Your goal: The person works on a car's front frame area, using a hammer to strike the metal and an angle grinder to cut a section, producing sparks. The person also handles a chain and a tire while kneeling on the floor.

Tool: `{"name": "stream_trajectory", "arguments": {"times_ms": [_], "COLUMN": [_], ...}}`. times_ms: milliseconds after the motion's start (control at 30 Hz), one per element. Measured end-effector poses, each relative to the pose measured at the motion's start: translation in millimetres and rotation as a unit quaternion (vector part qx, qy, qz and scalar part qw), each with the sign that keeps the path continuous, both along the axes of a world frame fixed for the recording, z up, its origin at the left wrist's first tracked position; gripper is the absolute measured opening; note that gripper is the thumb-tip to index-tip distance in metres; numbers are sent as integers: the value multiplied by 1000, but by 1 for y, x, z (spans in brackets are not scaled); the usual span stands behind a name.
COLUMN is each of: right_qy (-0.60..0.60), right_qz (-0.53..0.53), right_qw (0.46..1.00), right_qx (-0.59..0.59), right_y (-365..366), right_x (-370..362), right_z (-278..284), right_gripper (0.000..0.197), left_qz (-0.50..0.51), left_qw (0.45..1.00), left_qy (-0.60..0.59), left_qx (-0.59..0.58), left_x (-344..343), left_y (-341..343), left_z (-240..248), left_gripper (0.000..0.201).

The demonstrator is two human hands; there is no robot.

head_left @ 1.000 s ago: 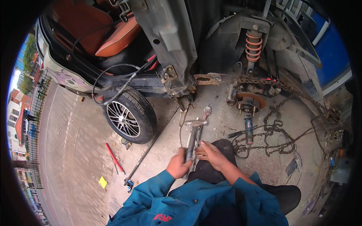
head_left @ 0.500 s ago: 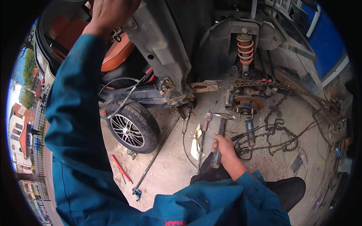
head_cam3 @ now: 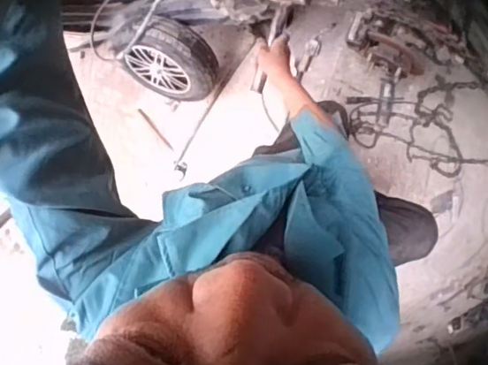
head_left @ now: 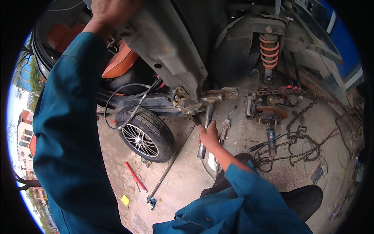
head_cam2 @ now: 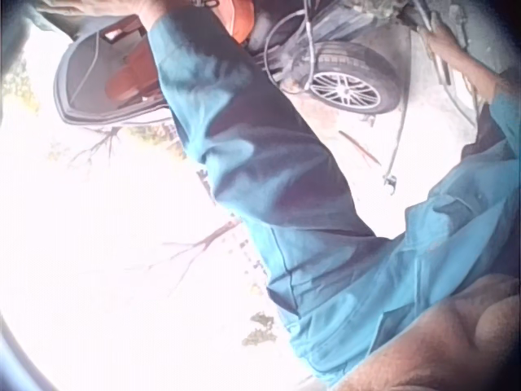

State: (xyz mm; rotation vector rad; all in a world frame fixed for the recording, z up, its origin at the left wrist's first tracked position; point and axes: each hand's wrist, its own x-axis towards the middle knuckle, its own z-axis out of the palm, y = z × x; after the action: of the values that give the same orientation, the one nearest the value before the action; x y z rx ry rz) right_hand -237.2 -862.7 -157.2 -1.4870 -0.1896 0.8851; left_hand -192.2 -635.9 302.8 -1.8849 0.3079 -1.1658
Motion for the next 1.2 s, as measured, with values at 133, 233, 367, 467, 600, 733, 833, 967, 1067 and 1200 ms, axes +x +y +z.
{"name": "stream_trajectory", "arguments": {"times_ms": [133,233,367,467,600,733,833,967,1067,1200], "right_qy": [-53,-394,-471,-620,-681,-596,-592,-652,-707,-689], "right_qz": [61,48,120,120,131,125,163,123,89,92], "right_qw": [993,918,873,758,690,791,786,732,642,700], "right_qx": [-81,2,31,162,206,-63,-76,156,284,164], "right_y": [-23,-61,-87,-82,-63,-41,-49,-67,-60,-23], "right_x": [16,14,12,24,59,91,90,79,90,114], "right_z": [-11,-7,10,29,58,84,98,117,136,159], "right_gripper": [36,32,46,54,49,45,44,44,43,35], "left_qz": [-13,8,-16,-6,7,26,20,24,55,25], "left_qw": [1000,1000,1000,1000,999,999,998,998,996,997], "left_qy": [-8,-4,-21,-14,-1,8,4,18,22,22], "left_qx": [-2,-10,-4,-19,-35,-46,-53,-64,-74,-75], "left_x": [0,-2,0,0,-2,-5,-3,-2,-4,-5], "left_y": [0,2,2,-1,-6,-10,-12,-14,-16,-17], "left_z": [-3,-5,-4,-4,-4,-2,0,-1,0,1], "left_gripper": [48,48,48,46,45,45,46,47,47,47]}}
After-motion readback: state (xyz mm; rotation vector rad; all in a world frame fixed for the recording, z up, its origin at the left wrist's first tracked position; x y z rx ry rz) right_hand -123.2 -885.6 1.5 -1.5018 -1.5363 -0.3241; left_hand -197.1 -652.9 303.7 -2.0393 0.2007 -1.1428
